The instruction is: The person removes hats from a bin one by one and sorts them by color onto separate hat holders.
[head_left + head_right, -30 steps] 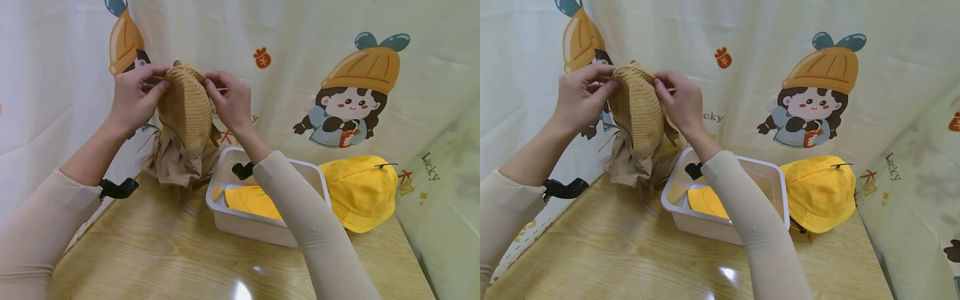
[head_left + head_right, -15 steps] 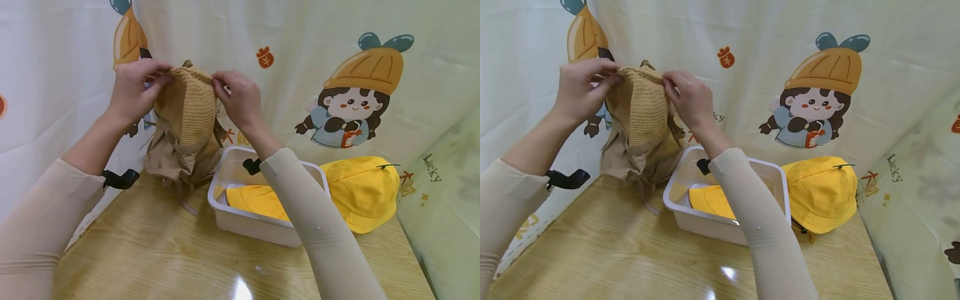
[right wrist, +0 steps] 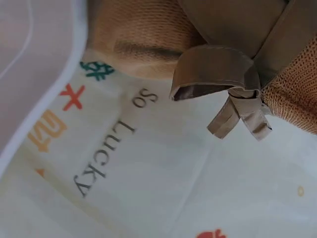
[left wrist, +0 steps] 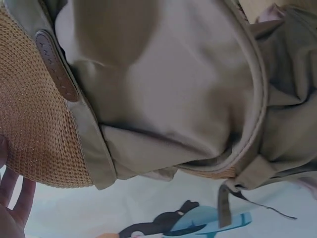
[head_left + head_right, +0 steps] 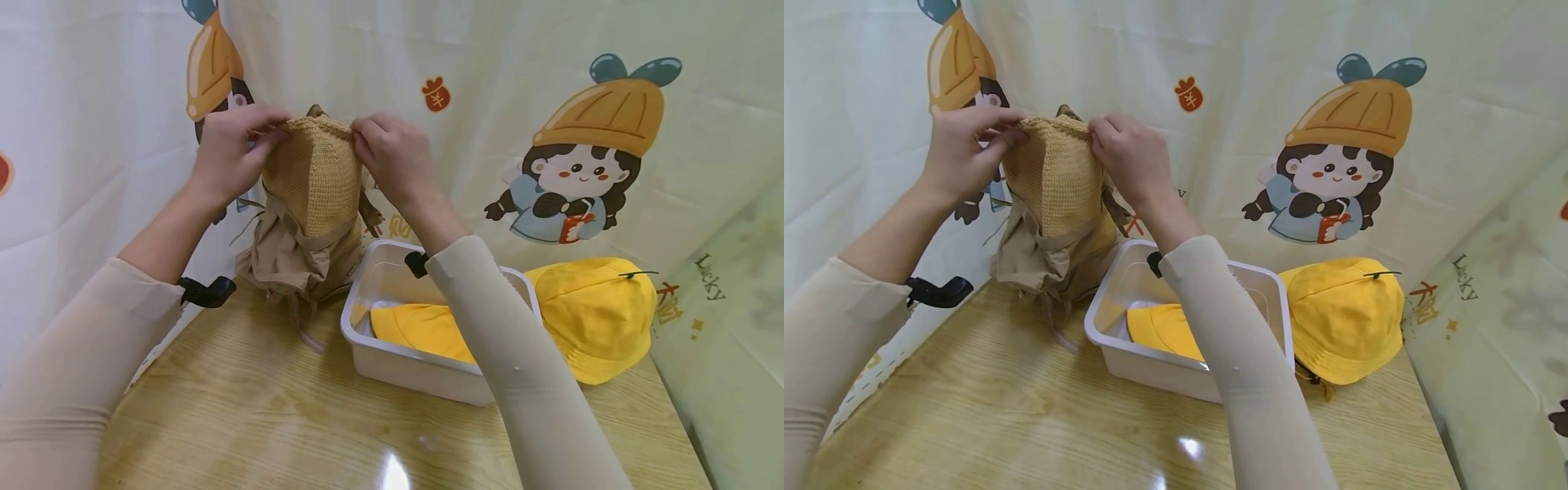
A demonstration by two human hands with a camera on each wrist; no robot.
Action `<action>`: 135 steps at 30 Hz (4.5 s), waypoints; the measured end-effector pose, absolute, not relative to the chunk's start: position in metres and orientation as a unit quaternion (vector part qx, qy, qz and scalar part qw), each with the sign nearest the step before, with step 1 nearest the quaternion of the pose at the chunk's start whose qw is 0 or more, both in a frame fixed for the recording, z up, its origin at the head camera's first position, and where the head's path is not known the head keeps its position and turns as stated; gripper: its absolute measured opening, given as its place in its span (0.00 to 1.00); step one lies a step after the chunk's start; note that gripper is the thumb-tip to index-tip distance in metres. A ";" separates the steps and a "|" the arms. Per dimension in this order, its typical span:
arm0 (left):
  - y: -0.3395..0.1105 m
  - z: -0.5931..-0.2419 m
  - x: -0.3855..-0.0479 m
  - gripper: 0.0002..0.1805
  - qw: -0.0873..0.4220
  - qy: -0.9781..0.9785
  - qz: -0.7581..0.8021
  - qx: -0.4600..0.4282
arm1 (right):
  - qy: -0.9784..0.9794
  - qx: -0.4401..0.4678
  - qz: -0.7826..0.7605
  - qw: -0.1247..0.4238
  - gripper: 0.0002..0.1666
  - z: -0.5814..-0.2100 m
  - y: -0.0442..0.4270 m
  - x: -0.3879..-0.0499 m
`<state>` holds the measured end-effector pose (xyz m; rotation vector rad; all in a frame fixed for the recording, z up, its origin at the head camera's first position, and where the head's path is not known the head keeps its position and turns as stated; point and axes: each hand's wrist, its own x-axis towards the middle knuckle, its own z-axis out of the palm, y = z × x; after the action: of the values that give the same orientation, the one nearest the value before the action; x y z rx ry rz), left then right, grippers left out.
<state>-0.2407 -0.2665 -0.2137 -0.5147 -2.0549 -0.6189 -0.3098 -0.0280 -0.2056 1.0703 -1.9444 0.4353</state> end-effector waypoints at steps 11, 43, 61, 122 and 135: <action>-0.271 -0.228 -0.246 0.10 0.414 -0.860 -0.224 -0.196 | -0.795 0.431 0.178 0.387 0.13 -0.221 -0.032 -0.314; -0.258 -0.282 -0.267 0.42 0.429 -0.829 -0.161 -0.319 | -0.824 0.371 0.341 0.259 0.14 -0.256 -0.060 -0.326; -0.261 -0.285 -0.278 0.55 0.367 -0.868 -0.155 -0.297 | -0.783 0.474 0.391 0.098 0.39 -0.280 -0.059 -0.337; -0.282 -0.347 -0.306 0.61 0.389 -0.877 -0.140 -0.244 | -0.804 0.453 0.385 0.026 0.37 -0.320 -0.066 -0.359; -0.290 -0.355 -0.303 0.61 0.379 -0.880 -0.176 -0.225 | -0.801 0.456 0.387 0.026 0.36 -0.316 -0.066 -0.361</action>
<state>-0.3028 -0.2902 -0.3548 -0.5736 -2.2493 -0.4507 -0.3613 -0.0663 -0.3164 1.4109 -2.4748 1.1976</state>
